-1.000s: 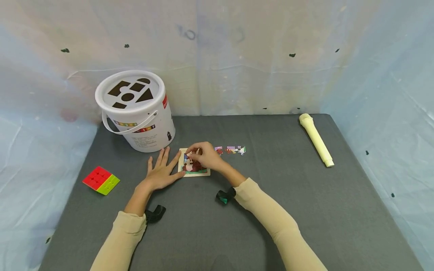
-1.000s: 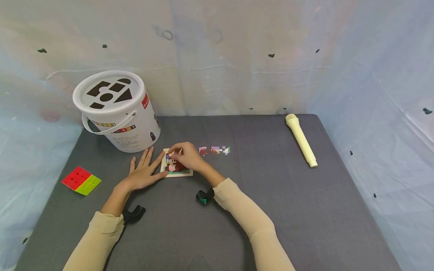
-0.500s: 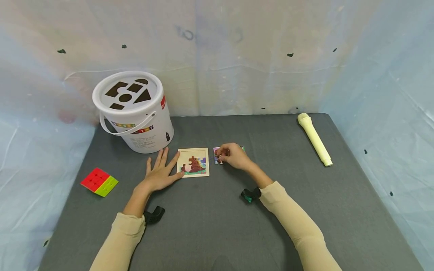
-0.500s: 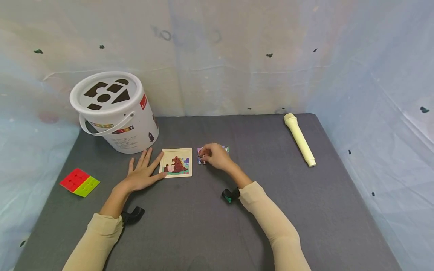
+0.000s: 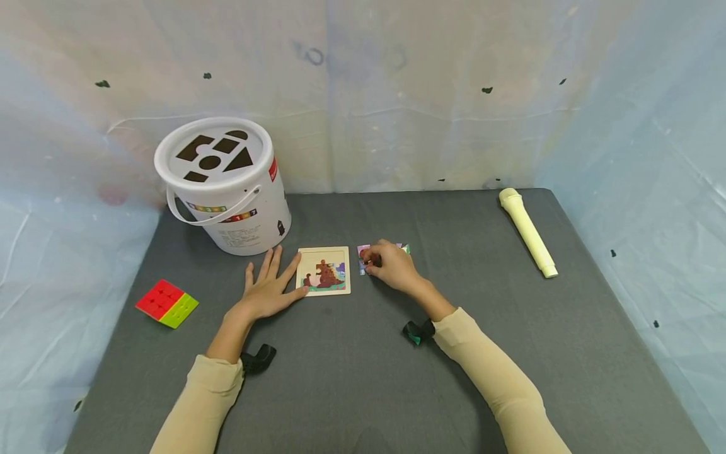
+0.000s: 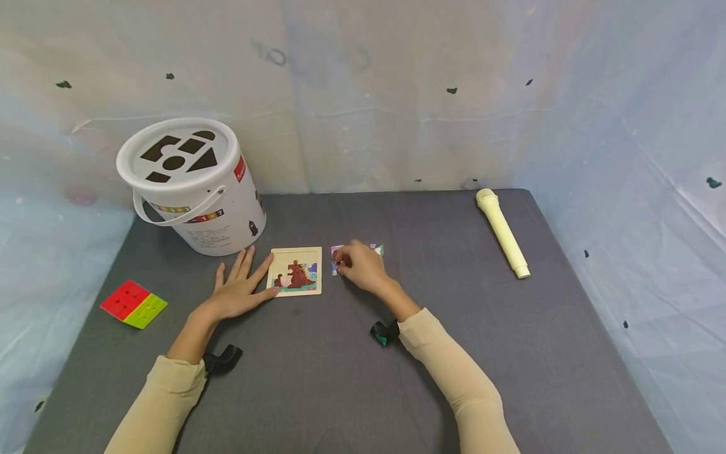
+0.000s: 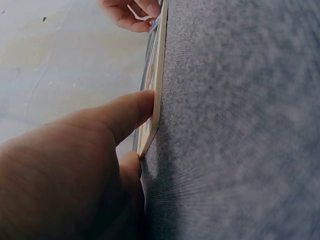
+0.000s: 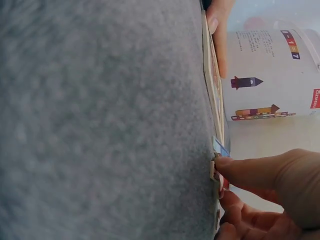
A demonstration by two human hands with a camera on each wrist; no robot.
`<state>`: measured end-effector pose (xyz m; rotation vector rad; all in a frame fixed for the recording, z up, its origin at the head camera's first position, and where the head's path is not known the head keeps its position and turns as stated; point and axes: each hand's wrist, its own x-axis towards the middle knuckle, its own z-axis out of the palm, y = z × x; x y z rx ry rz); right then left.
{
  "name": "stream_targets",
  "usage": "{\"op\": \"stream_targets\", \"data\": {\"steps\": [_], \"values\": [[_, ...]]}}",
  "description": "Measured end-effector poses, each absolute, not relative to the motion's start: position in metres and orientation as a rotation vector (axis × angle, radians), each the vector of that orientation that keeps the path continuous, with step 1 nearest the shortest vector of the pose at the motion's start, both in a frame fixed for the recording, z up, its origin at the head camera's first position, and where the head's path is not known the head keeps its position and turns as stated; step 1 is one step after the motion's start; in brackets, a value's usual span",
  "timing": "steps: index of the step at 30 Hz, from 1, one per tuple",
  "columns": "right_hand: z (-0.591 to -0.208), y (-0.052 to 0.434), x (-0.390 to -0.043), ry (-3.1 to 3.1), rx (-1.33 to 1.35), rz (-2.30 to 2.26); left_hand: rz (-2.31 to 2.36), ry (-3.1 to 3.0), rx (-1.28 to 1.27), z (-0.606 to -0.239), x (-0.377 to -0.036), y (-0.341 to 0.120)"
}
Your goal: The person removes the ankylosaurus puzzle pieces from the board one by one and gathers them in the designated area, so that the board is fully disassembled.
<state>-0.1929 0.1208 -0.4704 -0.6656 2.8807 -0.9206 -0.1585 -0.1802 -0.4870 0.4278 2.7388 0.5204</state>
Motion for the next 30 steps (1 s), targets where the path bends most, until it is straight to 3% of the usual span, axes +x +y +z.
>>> {"op": "stream_targets", "data": {"steps": [16,30], "values": [[-0.464,0.117,-0.19,2.918,-0.616,-0.828,0.576,2.737,0.418,-0.493,-0.159,-0.181],[-0.463,0.056,-0.196,2.617,-0.918,-1.06,0.574,2.739,0.419,-0.489,-0.157,-0.18]]}}
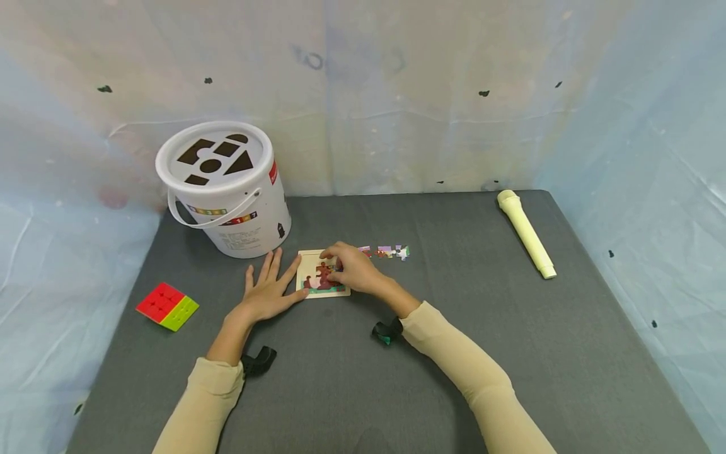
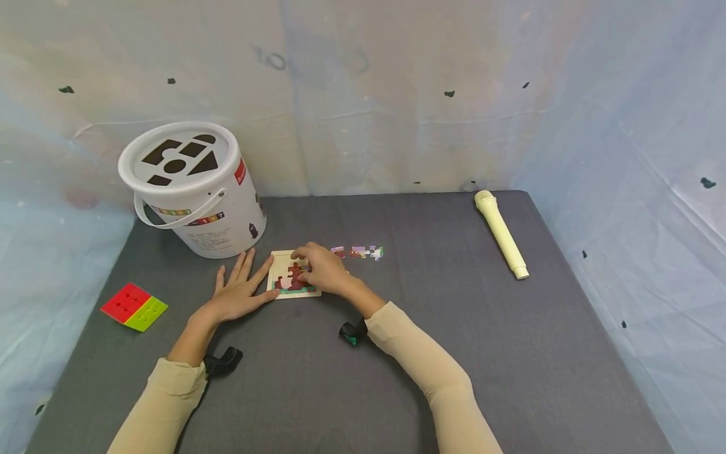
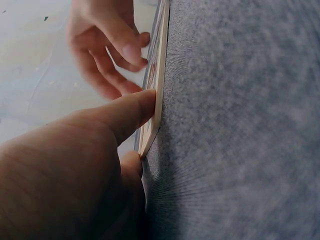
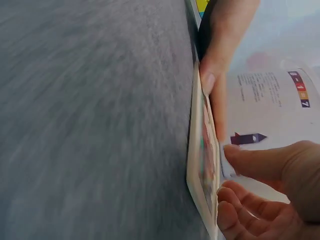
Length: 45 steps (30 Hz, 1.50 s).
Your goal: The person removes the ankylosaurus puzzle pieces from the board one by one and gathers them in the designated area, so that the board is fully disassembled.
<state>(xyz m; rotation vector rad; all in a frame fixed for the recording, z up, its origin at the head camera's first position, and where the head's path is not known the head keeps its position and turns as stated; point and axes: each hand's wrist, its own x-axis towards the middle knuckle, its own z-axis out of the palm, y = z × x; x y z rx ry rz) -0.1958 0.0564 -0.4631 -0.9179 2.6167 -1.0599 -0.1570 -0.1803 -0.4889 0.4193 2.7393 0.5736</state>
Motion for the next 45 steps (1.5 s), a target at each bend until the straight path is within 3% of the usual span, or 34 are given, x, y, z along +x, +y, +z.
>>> {"op": "stream_targets", "data": {"steps": [11,21,29,34,45], "values": [[-0.465,0.038,-0.197,2.605,-0.825,-0.967,0.567,2.734,0.407,-0.488,-0.157,-0.178],[-0.466,0.035,-0.199,2.746,-0.938,-0.819,0.591,2.737,0.404,-0.492,-0.158,-0.181],[-0.47,0.039,-0.198,2.566,-0.886,-1.18,0.584,2.735,0.401,-0.496,-0.158,-0.182],[-0.466,0.056,-0.198,2.456,-0.827,-1.442,0.576,2.748,0.421,-0.492,-0.157,-0.181],[-0.452,0.135,-0.196,2.607,-0.646,-1.373,0.55,2.743,0.4,-0.502,-0.162,-0.184]]}}
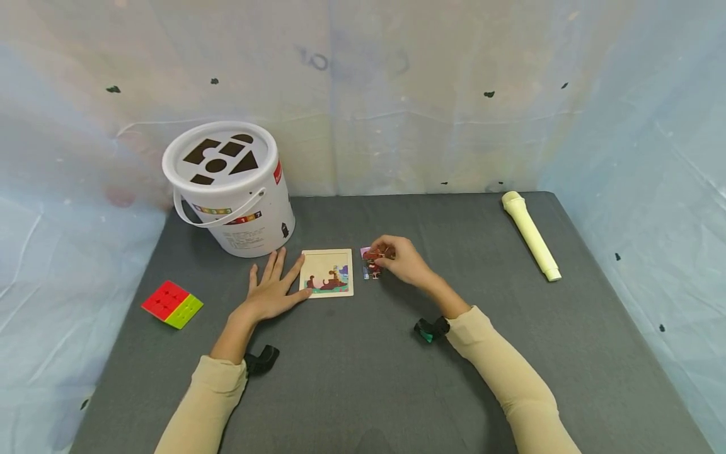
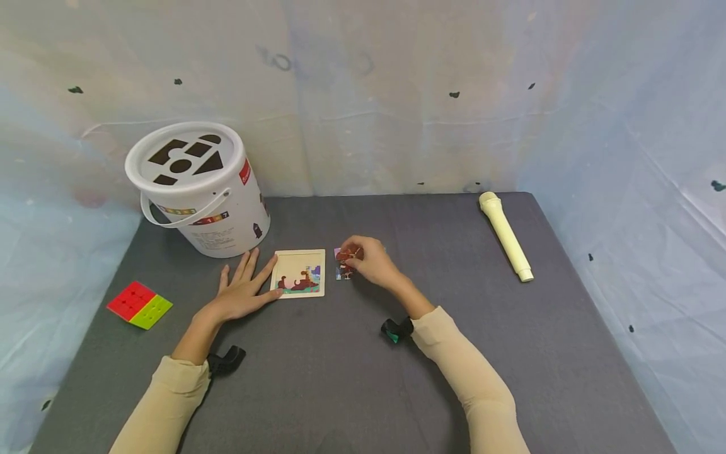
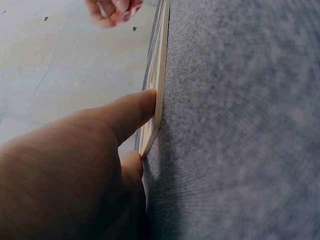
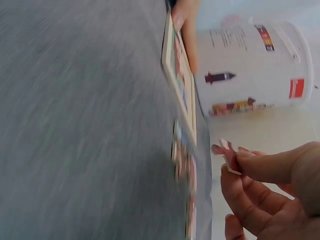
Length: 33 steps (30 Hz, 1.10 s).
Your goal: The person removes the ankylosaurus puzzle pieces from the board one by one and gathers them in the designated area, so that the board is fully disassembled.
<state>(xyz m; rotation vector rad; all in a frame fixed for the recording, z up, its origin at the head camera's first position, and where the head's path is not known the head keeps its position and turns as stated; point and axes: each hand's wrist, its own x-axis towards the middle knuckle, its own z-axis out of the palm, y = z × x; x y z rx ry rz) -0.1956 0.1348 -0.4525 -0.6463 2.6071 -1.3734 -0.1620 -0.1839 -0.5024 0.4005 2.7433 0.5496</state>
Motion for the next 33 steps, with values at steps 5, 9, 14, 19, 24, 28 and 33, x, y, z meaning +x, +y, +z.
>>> {"op": "stream_targets", "data": {"steps": [5,9,14,19,24,28,33], "values": [[-0.456,0.156,-0.19,2.627,-0.595,-1.334,0.56,2.732,0.392,-0.501,-0.161,-0.183],[-0.461,0.162,-0.186,2.659,-0.557,-1.283,0.554,2.727,0.391,-0.5,-0.161,-0.182],[-0.468,0.163,-0.185,2.739,-0.535,-1.191,0.545,2.728,0.385,-0.498,-0.16,-0.182],[-0.472,0.161,-0.185,2.908,-0.63,-1.004,0.57,2.726,0.398,-0.493,-0.158,-0.181],[-0.474,0.162,-0.183,2.999,-0.739,-0.892,0.603,2.726,0.412,-0.489,-0.156,-0.18],[-0.475,0.161,-0.181,2.98,-0.757,-0.895,0.582,2.723,0.39,-0.493,-0.157,-0.181],[-0.474,0.159,-0.18,2.984,-0.77,-0.867,0.589,2.715,0.383,-0.496,-0.159,-0.182]]}}
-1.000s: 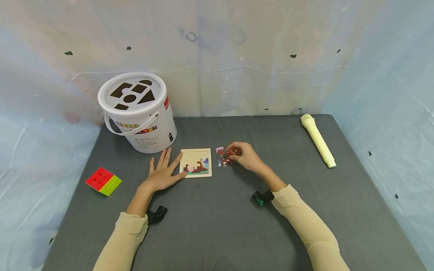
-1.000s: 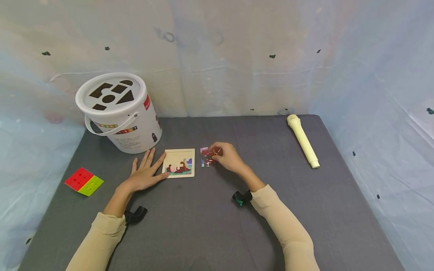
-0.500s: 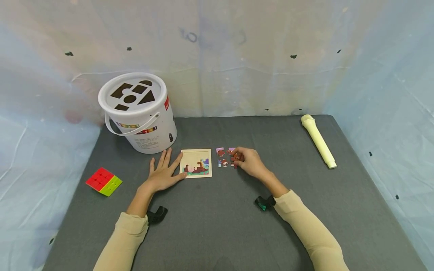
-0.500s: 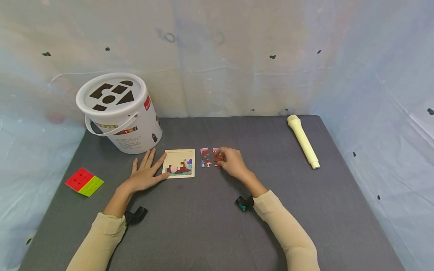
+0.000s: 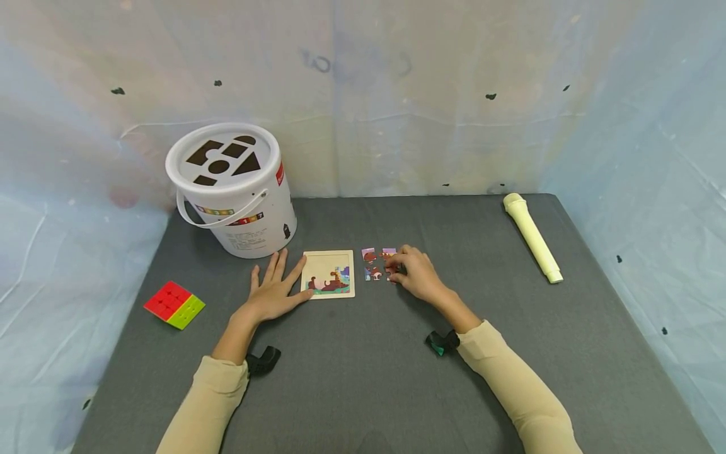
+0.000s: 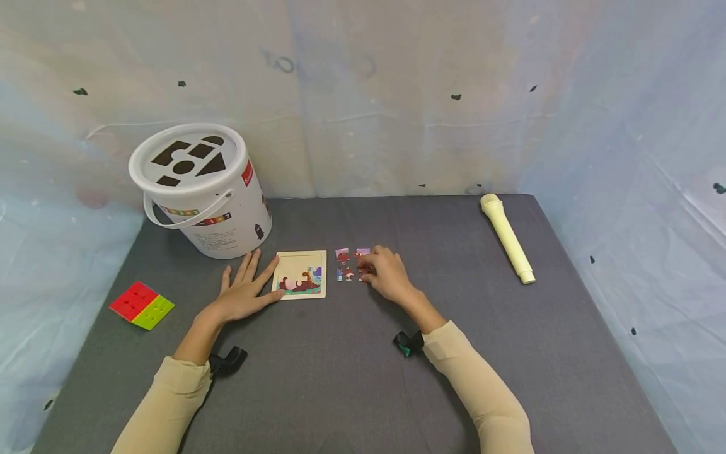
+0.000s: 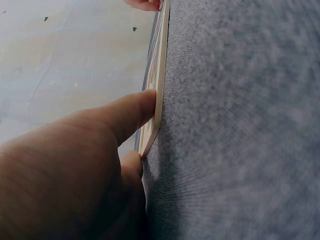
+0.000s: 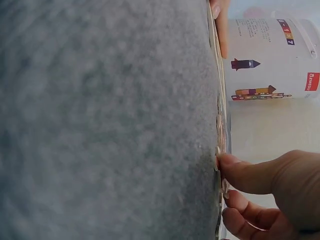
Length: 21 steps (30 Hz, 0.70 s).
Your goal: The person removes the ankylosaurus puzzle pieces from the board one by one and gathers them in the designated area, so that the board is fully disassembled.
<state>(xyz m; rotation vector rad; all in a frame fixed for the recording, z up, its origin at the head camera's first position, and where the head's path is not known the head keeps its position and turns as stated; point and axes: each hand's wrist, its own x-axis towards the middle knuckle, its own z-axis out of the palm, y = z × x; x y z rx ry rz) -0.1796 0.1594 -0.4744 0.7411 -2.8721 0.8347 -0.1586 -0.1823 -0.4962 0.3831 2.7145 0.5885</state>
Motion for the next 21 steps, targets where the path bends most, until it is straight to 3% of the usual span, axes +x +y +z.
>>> {"op": "stream_targets", "data": {"steps": [21], "values": [[-0.46,0.075,-0.189,-2.906,0.999,0.955,0.575,2.742,0.407,-0.491,-0.157,-0.181]]}}
